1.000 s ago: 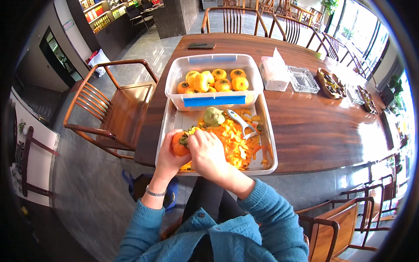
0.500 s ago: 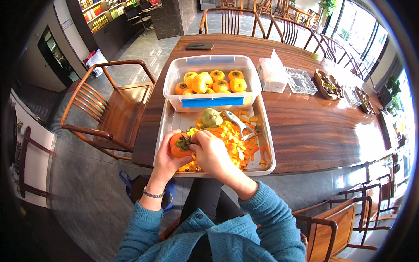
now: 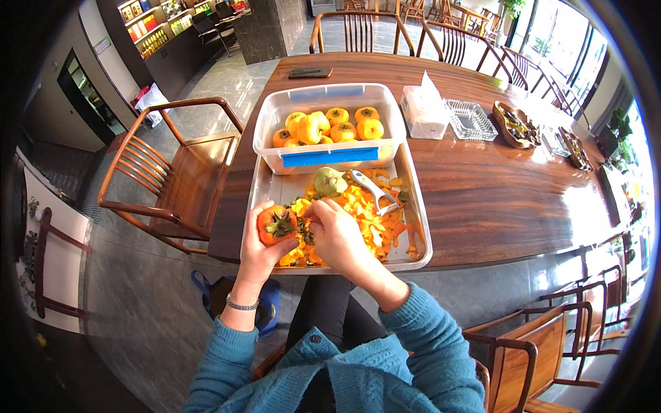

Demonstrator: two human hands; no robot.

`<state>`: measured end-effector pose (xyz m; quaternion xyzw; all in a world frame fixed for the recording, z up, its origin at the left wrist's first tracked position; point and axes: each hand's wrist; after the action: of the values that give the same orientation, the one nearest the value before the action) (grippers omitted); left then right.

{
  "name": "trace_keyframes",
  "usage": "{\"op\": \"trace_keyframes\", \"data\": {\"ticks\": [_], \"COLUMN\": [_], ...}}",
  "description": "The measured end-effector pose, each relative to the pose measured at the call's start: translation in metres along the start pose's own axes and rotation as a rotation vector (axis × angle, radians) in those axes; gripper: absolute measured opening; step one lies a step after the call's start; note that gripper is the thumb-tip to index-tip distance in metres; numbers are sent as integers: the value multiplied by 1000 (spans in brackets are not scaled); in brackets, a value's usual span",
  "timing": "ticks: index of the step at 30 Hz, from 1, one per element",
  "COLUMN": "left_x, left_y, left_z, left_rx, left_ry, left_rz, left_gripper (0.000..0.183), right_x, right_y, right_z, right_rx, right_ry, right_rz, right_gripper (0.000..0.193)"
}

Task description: The person peels persimmons one at a time using a peeler, rotating each fruit to remove the skin and collecting the peels in a tray. The person occasionally reaches into a bag to retrieve another persimmon and continues peeling.

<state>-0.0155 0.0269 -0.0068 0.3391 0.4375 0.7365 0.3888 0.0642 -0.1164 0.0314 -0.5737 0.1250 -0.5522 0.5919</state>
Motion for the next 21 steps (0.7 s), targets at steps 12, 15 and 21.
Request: {"op": "trace_keyframes", "data": {"ticks": [12, 15, 21], "left_x": [-4, -4, -2], "left_y": [14, 11, 11], "left_z": [0, 2, 5], "left_rx": [-80, -24, 87], "left_ry": [-129, -70, -115], "left_rz": [160, 128, -69], "left_gripper": [65, 63, 62], "right_x": [-7, -3, 3], "right_y": [9, 12, 9], "right_z": [6, 4, 14], "right_rx": [324, 371, 182], "right_ry": [18, -73, 1], "right_rz": [-221, -150, -90], "right_gripper": [15, 16, 20]}}
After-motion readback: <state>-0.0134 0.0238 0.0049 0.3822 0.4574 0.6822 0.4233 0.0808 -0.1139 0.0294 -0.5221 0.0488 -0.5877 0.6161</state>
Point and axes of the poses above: each hand's wrist, its own z-axis towards the middle knuckle, its own x-axis out of the back of the hand, y = z × x, and after that the axes turned 4 degrees about -x, right-handed
